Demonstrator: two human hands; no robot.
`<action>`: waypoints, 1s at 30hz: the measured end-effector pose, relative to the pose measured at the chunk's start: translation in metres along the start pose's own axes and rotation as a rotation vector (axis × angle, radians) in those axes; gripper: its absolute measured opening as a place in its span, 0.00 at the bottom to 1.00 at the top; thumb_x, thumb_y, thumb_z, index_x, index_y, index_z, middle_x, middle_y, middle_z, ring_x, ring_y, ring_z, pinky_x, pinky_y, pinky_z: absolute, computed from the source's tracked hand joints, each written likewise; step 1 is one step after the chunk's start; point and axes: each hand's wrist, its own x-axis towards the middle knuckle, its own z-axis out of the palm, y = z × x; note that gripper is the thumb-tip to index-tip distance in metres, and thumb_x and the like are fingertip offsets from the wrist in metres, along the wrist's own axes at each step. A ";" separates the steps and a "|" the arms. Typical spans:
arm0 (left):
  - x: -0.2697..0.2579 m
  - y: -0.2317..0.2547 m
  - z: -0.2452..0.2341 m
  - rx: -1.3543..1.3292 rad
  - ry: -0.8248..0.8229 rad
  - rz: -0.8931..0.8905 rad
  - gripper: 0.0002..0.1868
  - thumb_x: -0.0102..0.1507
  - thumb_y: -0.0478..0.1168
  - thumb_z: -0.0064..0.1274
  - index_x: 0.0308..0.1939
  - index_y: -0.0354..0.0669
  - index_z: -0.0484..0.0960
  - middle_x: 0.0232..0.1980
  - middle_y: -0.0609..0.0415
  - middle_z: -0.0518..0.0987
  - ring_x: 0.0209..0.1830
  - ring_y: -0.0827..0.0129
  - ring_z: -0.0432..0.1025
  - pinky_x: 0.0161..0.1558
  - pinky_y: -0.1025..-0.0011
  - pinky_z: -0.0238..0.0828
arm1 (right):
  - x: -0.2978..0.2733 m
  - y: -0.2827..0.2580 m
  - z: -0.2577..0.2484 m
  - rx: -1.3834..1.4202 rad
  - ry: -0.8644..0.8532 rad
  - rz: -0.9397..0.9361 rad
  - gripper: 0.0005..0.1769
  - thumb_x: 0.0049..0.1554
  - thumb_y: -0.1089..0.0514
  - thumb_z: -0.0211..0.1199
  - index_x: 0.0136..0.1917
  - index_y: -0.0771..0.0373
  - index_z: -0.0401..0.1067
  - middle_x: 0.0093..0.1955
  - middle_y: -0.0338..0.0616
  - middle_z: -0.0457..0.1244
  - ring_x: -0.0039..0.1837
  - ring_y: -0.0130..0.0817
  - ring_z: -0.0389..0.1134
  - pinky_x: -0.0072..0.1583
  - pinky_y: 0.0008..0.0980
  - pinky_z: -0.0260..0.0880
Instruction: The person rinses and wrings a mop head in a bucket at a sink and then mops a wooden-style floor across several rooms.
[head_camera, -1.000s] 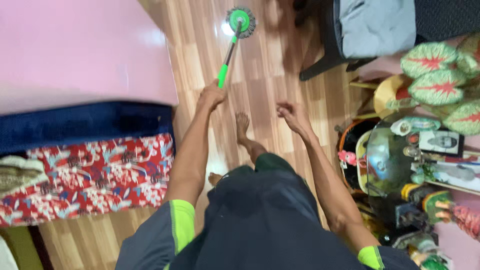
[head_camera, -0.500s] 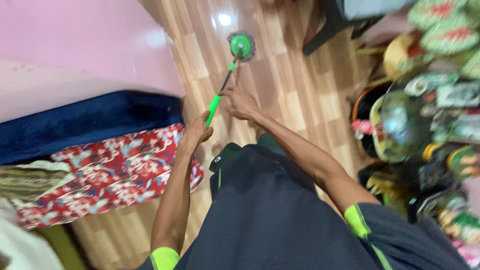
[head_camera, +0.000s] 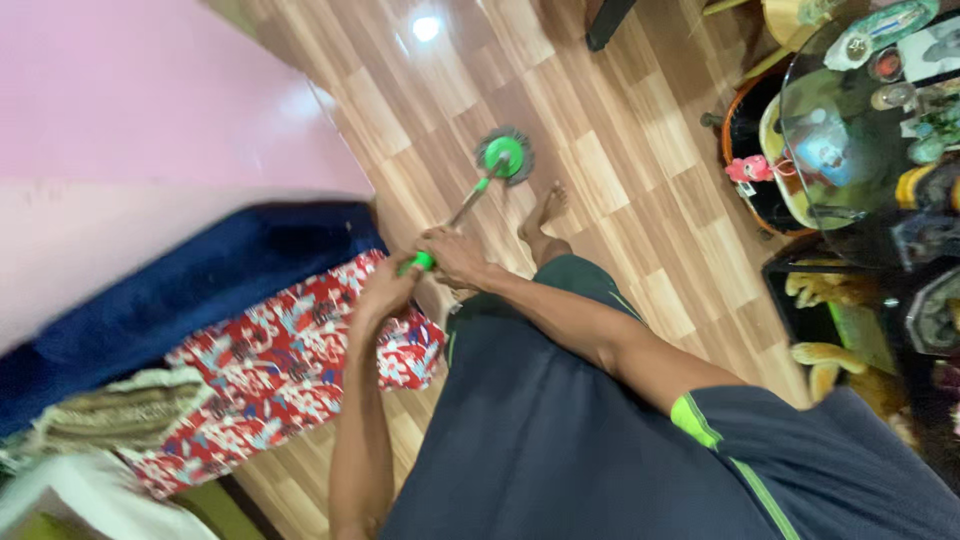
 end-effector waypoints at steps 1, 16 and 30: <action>0.012 0.008 0.009 -0.264 -0.081 -0.101 0.26 0.69 0.48 0.52 0.69 0.45 0.79 0.30 0.46 0.72 0.20 0.61 0.69 0.26 0.58 0.66 | 0.002 0.013 -0.008 -0.021 -0.022 0.071 0.27 0.44 0.60 0.69 0.58 0.50 0.72 0.67 0.46 0.63 0.71 0.49 0.62 0.65 0.60 0.59; 0.231 0.217 0.117 -0.864 -0.181 -0.171 0.32 0.64 0.36 0.46 0.74 0.47 0.61 0.45 0.43 0.77 0.25 0.63 0.76 0.24 0.63 0.83 | 0.066 0.273 -0.155 -0.039 0.235 0.283 0.24 0.53 0.52 0.67 0.64 0.49 0.72 0.74 0.58 0.54 0.76 0.58 0.55 0.72 0.52 0.58; 0.102 0.025 -0.042 0.194 0.237 0.693 0.21 0.74 0.45 0.58 0.66 0.38 0.76 0.50 0.39 0.84 0.48 0.60 0.77 0.44 0.64 0.75 | 0.125 0.090 -0.027 0.014 0.055 -0.051 0.19 0.53 0.39 0.70 0.54 0.47 0.73 0.60 0.44 0.66 0.70 0.50 0.65 0.72 0.59 0.66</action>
